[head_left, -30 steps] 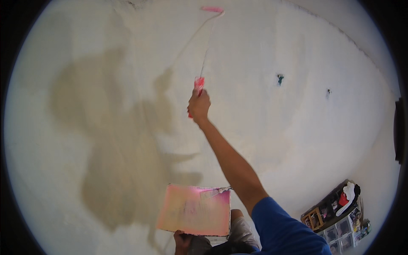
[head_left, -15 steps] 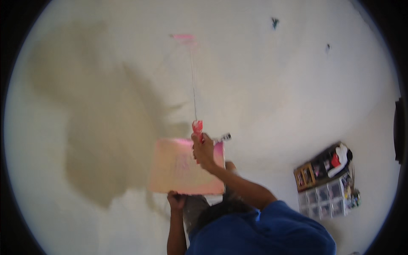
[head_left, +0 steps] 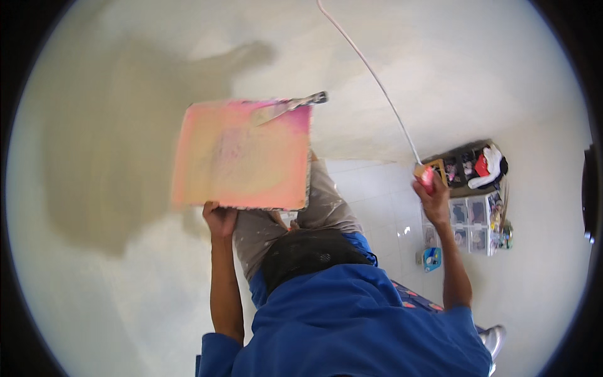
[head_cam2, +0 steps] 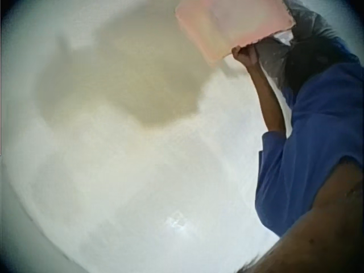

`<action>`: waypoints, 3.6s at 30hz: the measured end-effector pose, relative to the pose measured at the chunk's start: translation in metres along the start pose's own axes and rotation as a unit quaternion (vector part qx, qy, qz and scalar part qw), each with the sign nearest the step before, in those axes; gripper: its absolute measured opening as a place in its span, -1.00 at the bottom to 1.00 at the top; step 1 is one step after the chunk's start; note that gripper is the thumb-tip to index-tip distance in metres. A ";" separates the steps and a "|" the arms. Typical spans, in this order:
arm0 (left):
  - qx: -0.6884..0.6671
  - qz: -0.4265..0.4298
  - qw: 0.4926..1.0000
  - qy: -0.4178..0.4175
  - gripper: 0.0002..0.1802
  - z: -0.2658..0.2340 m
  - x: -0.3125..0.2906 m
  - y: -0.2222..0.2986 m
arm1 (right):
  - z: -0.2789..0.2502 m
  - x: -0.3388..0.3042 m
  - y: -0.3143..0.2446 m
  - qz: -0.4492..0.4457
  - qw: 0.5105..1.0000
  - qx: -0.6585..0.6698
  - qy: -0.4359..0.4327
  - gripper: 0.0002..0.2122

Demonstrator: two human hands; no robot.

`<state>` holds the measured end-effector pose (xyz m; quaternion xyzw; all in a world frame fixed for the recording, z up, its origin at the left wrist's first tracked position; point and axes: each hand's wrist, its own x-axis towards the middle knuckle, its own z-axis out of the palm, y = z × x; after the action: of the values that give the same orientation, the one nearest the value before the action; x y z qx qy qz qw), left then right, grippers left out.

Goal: The person uses a roller to apply pink paint onto a light-colored wall while holding a tray and a putty knife in their other hand.

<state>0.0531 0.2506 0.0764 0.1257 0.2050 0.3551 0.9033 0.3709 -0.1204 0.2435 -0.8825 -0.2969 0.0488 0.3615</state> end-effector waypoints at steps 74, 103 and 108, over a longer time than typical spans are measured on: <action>0.038 -0.057 0.997 -0.037 -0.48 0.011 0.005 0.013 | -0.059 0.048 -0.070 -0.066 0.943 -0.192 -0.262 -0.76; 0.052 -0.030 0.998 -0.034 -0.49 0.017 0.002 0.012 | -0.133 0.018 0.013 0.084 0.927 -0.197 -0.307 -0.67; 0.068 -0.036 0.996 -0.043 -0.46 0.011 0.005 0.012 | -0.082 0.017 0.017 -0.010 0.945 -0.173 -0.277 -0.74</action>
<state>0.0546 0.2620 0.0891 0.1944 0.1934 0.3021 0.9130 0.4182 -0.1703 0.2948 -0.8802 -0.3978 0.2353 0.1075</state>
